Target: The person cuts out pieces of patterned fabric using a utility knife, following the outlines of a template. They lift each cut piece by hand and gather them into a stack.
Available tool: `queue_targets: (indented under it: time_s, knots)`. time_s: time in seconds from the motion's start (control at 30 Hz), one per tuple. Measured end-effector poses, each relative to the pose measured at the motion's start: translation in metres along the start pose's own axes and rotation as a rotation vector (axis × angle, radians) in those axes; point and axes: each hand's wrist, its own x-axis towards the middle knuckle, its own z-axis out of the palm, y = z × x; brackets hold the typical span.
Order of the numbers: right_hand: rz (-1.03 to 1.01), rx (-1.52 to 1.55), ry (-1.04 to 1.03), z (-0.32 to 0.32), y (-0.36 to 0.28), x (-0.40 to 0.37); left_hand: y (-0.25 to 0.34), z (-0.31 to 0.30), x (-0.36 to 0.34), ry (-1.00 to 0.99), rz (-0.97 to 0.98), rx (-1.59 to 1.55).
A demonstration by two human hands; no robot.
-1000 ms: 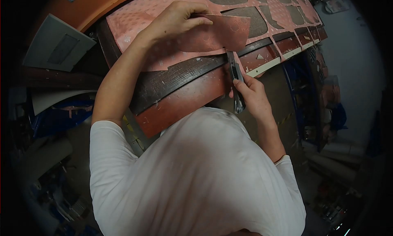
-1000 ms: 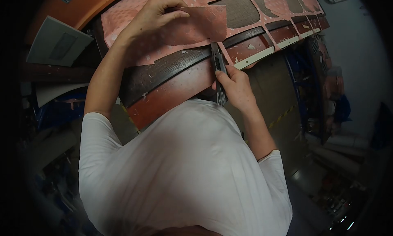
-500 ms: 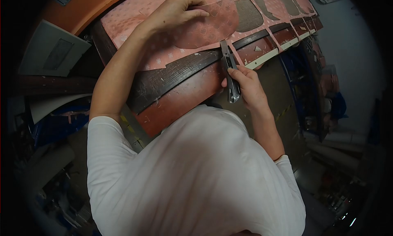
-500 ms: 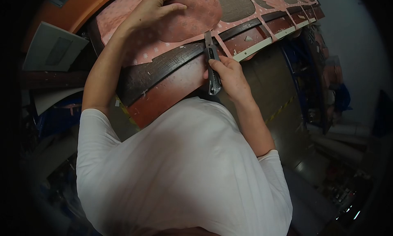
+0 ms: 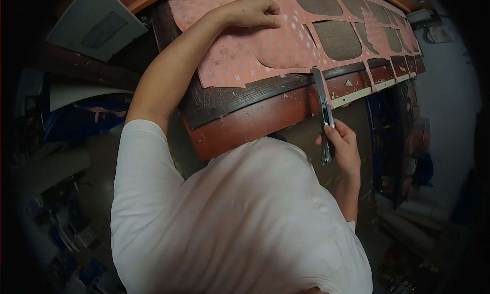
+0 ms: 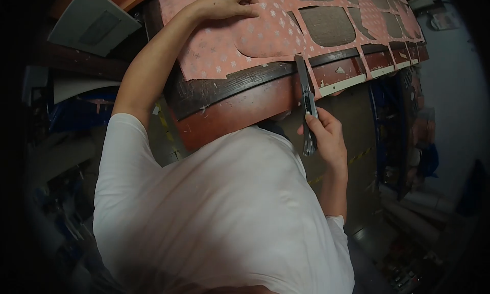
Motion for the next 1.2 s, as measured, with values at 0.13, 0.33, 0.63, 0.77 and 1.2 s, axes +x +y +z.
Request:
queue_targets:
  time_s: [0.13,0.33,0.63,0.77,1.2]
  knots:
    - [-0.058,-0.168,-0.008,0.003,-0.011,-0.011,0.001,-0.006,0.002,-0.076,-0.106,-0.045]
    - [-0.347,-0.56,-0.05,0.027,-0.035,0.018,0.014,-0.003,-0.012,-0.004,-0.212,-0.103]
    - [-0.608,-0.872,0.07,0.077,-0.048,0.049,0.022,0.001,-0.014,-0.081,-0.294,-0.128]
    - [-0.592,-0.916,0.156,0.1,-0.053,0.048,0.014,-0.001,-0.006,-0.167,-0.236,-0.08]
    - [-0.534,-1.004,0.329,0.143,-0.056,0.046,0.004,-0.005,-0.003,-0.208,-0.071,-0.21]
